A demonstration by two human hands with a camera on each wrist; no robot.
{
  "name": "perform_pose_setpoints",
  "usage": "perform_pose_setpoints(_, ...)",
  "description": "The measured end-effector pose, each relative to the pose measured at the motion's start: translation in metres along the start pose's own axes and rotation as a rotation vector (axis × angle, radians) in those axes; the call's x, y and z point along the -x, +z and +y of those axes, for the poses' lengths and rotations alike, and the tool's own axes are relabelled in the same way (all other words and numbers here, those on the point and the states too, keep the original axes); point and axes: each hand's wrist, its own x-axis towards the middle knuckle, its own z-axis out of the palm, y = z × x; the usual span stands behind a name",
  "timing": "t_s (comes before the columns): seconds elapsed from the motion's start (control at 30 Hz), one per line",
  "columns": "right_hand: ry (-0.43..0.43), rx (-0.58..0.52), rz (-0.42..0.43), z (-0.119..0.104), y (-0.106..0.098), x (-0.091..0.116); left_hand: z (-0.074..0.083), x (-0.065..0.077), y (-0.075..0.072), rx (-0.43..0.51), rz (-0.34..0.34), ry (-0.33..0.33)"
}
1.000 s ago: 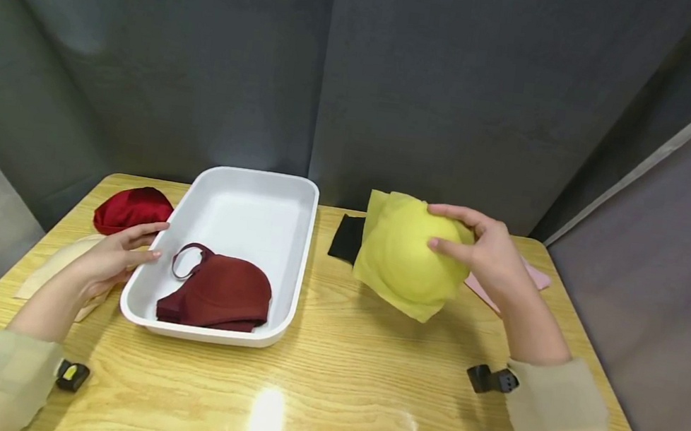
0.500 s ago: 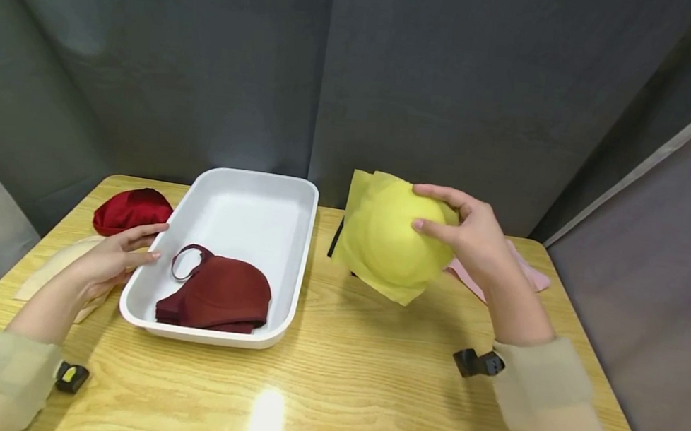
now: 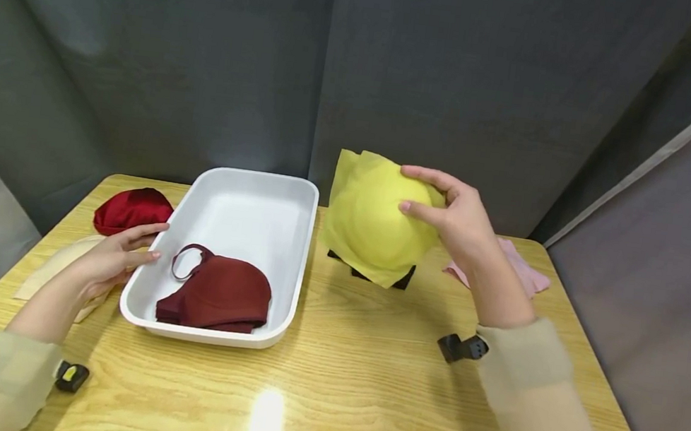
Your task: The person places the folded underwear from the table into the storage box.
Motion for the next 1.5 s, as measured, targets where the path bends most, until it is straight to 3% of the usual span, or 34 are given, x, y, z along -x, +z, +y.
perform_pose_setpoints(0.47,-0.034,-0.141,-0.007,-0.002,0.016,-0.020,0.000,0.001,-0.002,0.001,0.010,-0.004)
perform_pose_setpoints(0.9,-0.012,-0.174,-0.009,0.003,0.035,-0.037,0.000,0.002,-0.001,0.014,0.002,-0.002)
perform_pose_setpoints(1.5,-0.090,-0.154,-0.038,0.014,0.068,-0.065,0.000,0.001,-0.001,0.008,0.002,-0.004)
